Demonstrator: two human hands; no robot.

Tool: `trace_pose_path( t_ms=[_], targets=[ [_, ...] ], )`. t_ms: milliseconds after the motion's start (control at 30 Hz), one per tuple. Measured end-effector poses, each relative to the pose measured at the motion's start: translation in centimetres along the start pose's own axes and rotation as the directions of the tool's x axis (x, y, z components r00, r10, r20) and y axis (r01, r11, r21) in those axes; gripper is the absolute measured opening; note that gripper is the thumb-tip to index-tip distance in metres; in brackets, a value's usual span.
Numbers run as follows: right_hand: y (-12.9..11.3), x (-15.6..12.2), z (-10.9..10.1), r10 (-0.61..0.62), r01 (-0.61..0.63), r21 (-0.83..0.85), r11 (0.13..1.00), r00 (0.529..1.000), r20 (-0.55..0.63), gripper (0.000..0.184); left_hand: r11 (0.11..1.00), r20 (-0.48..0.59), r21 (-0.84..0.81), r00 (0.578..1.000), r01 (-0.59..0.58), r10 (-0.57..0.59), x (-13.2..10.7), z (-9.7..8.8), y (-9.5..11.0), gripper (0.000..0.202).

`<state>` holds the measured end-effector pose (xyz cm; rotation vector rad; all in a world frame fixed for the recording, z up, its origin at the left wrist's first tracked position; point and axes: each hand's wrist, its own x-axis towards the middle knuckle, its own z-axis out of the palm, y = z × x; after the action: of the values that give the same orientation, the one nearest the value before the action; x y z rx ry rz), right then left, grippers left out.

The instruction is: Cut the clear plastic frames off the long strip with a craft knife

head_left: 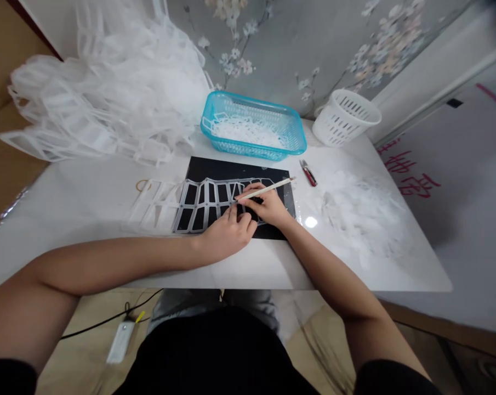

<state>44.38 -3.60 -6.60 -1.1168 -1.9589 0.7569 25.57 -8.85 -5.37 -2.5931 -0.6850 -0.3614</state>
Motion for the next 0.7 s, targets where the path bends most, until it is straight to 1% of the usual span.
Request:
trace_pose_path(
  t_ms=[200,333,567,700],
  targets=[
    [0.1,0.0,0.1,0.022,-0.022,-0.005,1.000,1.000,0.001,0.016,1.000,-0.003,0.004,1.000,-0.014,0.014,0.0,0.0,-0.1,0.017],
    [0.2,0.1,0.0,0.010,-0.010,-0.005,1.000,1.000,0.008,0.015,0.999,-0.010,0.025,0.999,-0.031,0.031,0.1,-0.3,-0.3,0.016],
    [0.9,0.5,-1.2,-0.039,0.042,-0.025,0.999,0.994,0.098,0.018,1.000,-0.011,0.000,1.000,-0.024,0.024,0.1,-0.4,-0.5,0.016],
    [0.9,0.7,-1.1,-0.090,0.095,-0.027,0.995,0.987,0.131,0.017,1.000,-0.010,-0.015,1.000,-0.014,0.014,0.1,-0.2,-0.4,0.016]
  ],
)
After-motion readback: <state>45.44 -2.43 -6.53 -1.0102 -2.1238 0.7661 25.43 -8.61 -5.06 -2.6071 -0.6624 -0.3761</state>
